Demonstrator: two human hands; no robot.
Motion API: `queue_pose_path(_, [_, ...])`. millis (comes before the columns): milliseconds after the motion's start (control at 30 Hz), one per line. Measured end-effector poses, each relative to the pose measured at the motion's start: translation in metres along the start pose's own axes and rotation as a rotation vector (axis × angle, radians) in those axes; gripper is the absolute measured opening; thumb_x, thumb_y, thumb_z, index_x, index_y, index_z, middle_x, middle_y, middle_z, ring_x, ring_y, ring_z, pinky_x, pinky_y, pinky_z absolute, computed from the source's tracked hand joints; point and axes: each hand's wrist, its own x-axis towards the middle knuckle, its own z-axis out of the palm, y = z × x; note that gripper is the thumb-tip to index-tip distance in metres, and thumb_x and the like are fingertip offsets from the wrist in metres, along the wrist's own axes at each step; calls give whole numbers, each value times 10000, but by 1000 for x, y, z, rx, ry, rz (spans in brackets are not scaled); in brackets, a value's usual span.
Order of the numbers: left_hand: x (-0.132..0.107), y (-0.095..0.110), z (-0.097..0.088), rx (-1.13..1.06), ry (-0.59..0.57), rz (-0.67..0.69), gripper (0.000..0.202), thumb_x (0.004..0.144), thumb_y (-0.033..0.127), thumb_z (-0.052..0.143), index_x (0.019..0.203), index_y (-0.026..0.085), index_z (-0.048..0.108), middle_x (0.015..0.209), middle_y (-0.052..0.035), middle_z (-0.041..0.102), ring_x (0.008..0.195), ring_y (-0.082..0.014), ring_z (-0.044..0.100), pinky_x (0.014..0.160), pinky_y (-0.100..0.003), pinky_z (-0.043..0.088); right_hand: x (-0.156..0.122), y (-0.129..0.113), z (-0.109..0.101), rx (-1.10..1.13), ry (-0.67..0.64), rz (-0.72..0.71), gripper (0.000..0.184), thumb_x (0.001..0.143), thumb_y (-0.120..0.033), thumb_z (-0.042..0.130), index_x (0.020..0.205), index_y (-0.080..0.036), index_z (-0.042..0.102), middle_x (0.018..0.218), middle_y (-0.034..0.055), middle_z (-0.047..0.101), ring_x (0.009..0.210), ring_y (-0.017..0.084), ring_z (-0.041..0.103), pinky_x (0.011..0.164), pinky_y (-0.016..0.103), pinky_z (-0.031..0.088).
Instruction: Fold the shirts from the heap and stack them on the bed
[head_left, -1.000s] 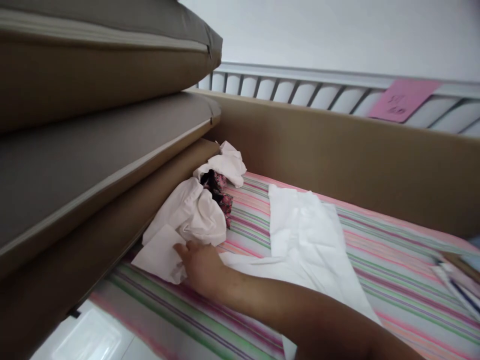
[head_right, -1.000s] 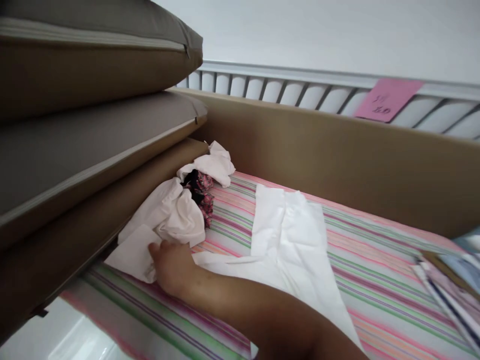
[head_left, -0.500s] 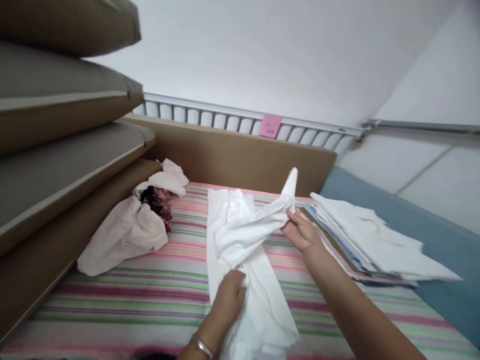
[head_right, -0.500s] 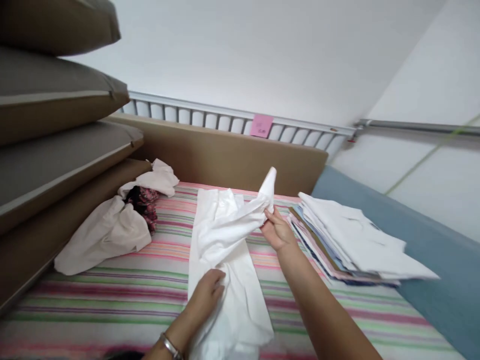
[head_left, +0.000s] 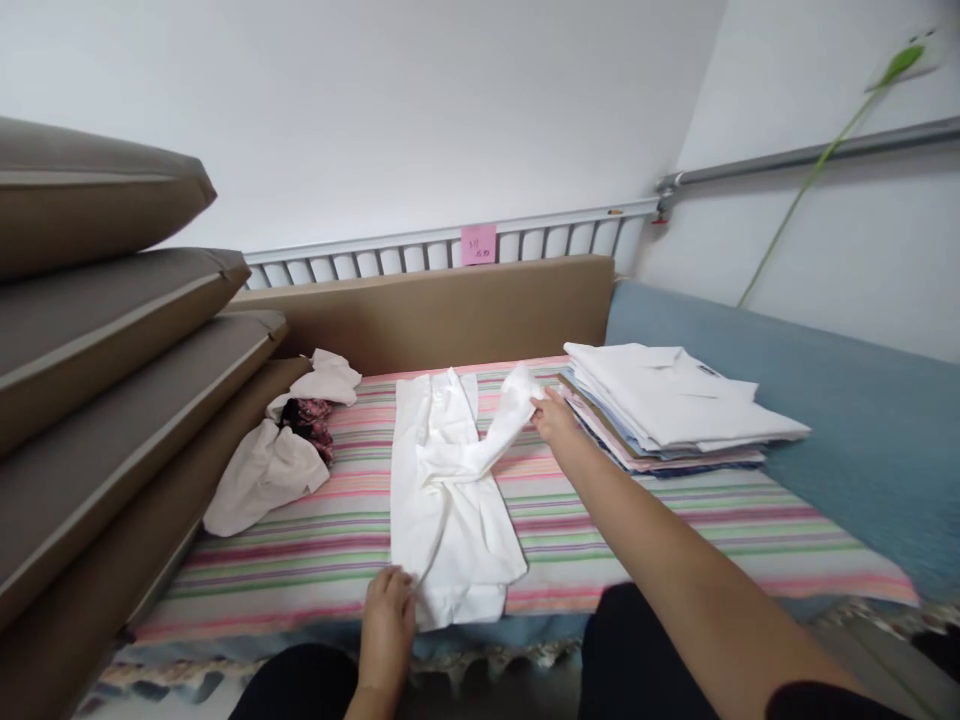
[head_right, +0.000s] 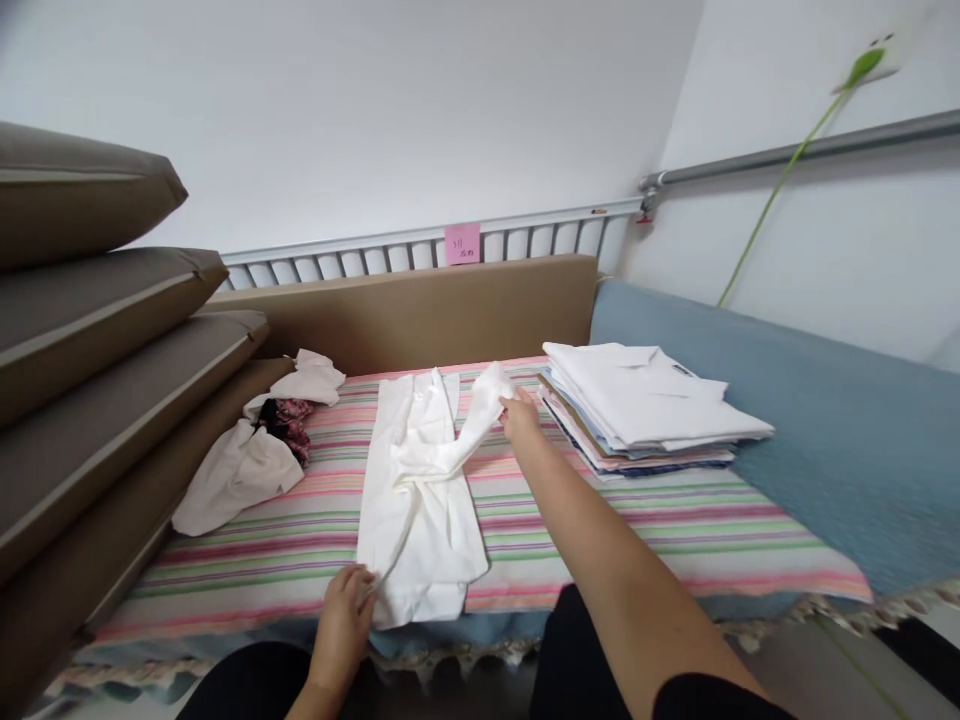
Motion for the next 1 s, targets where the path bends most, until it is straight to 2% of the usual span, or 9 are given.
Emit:
queue_pose_path(100, [7, 5, -5, 4, -39, -5, 176, 772, 179, 447, 779, 179, 623, 859, -79, 596, 870, -229, 566, 835, -399, 466, 5, -21, -12, -46, 49, -30, 663, 713, -22, 534, 1274, -348, 398, 958, -23, 636, 723, 70, 628, 644, 186, 527])
queue_pose_path(200, [4, 5, -10, 30, -62, -14, 176, 773, 182, 440, 743, 185, 613, 806, -69, 594, 817, -221, 567, 794, -371, 458, -2, -21, -46, -138, 118, 49, 614, 724, -29, 525, 1253, -324, 420, 886, -18, 638, 679, 84, 616, 641, 217, 526])
queue_pose_path(300, [-1, 3, -16, 67, -117, -56, 188, 788, 200, 424, 685, 194, 581, 751, -55, 589, 753, -210, 573, 759, -357, 457, -19, 5, -86, -234, 159, 188, 382, 721, -35, 547, 1068, -195, 543, 728, 11, 621, 612, 122, 601, 630, 275, 526])
queue_pose_path(367, [-2, -1, -22, 68, -135, -69, 202, 807, 244, 419, 694, 200, 580, 749, -51, 597, 744, -211, 582, 750, -361, 467, -31, 26, -107, -267, 166, 249, 226, 731, -30, 542, 922, -149, 566, 669, 25, 603, 592, 124, 597, 627, 272, 521])
queue_pose_path(467, [10, -9, -27, 57, -54, -13, 234, 825, 323, 423, 842, 191, 616, 870, -82, 639, 863, -242, 601, 817, -402, 484, -42, 47, -126, -270, 151, 264, 176, 735, -3, 531, 824, -154, 544, 676, 29, 609, 616, 100, 610, 638, 219, 515])
queue_pose_path(600, [46, -22, -17, 89, 33, 149, 333, 840, 307, 376, 1018, 154, 613, 1052, -123, 649, 1020, -257, 590, 944, -458, 464, -42, 51, -131, -266, 127, 252, 171, 718, -17, 576, 804, -160, 541, 690, 30, 628, 627, 103, 631, 629, 218, 527])
queue_pose_path(767, [91, -42, 24, 197, 31, 257, 399, 876, 294, 319, 1117, 133, 593, 1173, -122, 624, 1121, -238, 561, 1001, -436, 449, -27, 46, -127, -299, 175, 231, 87, 742, -93, 604, 794, -145, 556, 621, 25, 609, 544, 130, 621, 545, 248, 525])
queue_pose_path(867, [98, -50, 40, 296, -7, 282, 423, 895, 276, 288, 1154, 113, 580, 1231, -127, 591, 1197, -244, 502, 1009, -425, 439, -11, 46, -122, -314, 233, 176, 71, 788, -110, 579, 843, -150, 556, 610, -37, 573, 484, 72, 564, 488, 179, 483])
queue_pose_path(1000, [90, -46, 40, 413, -57, 252, 433, 912, 250, 265, 1242, 134, 520, 1322, -104, 521, 1259, -244, 435, 1008, -430, 426, 11, 48, -113, -310, 198, 206, 53, 823, -144, 576, 853, -142, 532, 593, -55, 551, 474, 61, 540, 463, 172, 484])
